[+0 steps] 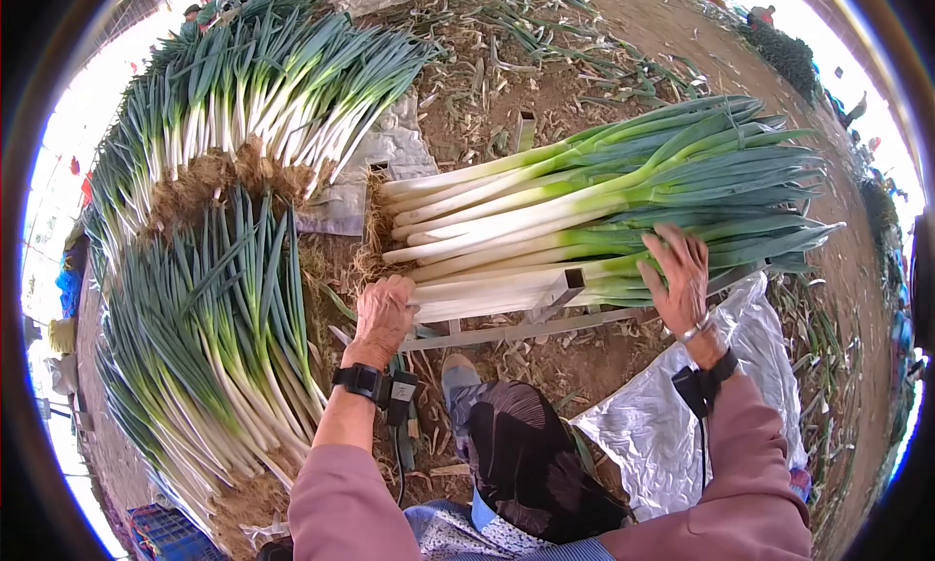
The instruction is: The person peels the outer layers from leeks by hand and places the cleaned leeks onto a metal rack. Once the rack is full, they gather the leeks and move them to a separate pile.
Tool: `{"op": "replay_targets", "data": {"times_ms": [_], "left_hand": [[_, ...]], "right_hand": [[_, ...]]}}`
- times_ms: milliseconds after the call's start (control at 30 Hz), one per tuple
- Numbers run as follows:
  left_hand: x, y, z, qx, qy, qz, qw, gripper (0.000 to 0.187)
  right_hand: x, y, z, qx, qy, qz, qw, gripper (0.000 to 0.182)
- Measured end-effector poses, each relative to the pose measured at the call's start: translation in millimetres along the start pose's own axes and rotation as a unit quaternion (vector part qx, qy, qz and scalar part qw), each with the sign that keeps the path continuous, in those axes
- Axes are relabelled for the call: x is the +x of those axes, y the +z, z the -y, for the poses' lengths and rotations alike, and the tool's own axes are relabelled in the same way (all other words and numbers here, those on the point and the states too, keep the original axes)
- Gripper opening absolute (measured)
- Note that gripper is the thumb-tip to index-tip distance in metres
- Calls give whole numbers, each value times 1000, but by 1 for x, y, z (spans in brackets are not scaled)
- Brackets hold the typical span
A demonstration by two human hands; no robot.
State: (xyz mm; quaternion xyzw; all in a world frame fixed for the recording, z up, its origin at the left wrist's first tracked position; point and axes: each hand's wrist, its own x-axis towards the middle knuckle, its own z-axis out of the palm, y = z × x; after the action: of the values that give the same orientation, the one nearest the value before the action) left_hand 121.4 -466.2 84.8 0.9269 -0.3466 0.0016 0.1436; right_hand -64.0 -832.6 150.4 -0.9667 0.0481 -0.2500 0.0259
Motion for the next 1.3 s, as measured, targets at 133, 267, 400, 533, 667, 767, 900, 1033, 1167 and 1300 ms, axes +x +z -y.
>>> {"op": "replay_targets", "data": {"times_ms": [133, 267, 400, 533, 667, 767, 900, 1033, 1167, 1300], "left_hand": [[0, -3, -1, 3, -11, 10, 1000, 23], [0, -9, -7, -14, -40, 33, 999, 22], [-3, -3, -6, -10, -21, 13, 1000, 25], [-10, 4, -5, -18, 9, -63, 998, 42], [-9, -4, -10, -60, -46, -61, 995, 71], [-3, -11, -15, 46, -62, 39, 996, 72], [4, -14, -13, 42, -42, 70, 996, 72], [7, -15, -14, 32, -69, 91, 993, 70], [2, -14, -8, 4, -61, 84, 995, 70], [0, -7, -6, 3, -58, 72, 996, 68]], "right_hand": [[57, 27, 10, 0, -63, -41, 997, 35], [88, 62, -5, -15, -129, 24, 991, 33], [86, 58, -3, -3, -180, 30, 983, 26], [57, 52, -4, 45, -176, 81, 980, 18], [44, 48, -18, 166, -133, 130, 968, 21], [51, 48, -23, 204, -124, 178, 955, 20], [62, 42, -21, 159, -145, 245, 945, 21], [63, 41, -16, 102, -163, 251, 949, 20], [58, 44, -32, 77, -164, 186, 966, 21], [56, 38, -26, 137, -125, 193, 963, 20]]}}
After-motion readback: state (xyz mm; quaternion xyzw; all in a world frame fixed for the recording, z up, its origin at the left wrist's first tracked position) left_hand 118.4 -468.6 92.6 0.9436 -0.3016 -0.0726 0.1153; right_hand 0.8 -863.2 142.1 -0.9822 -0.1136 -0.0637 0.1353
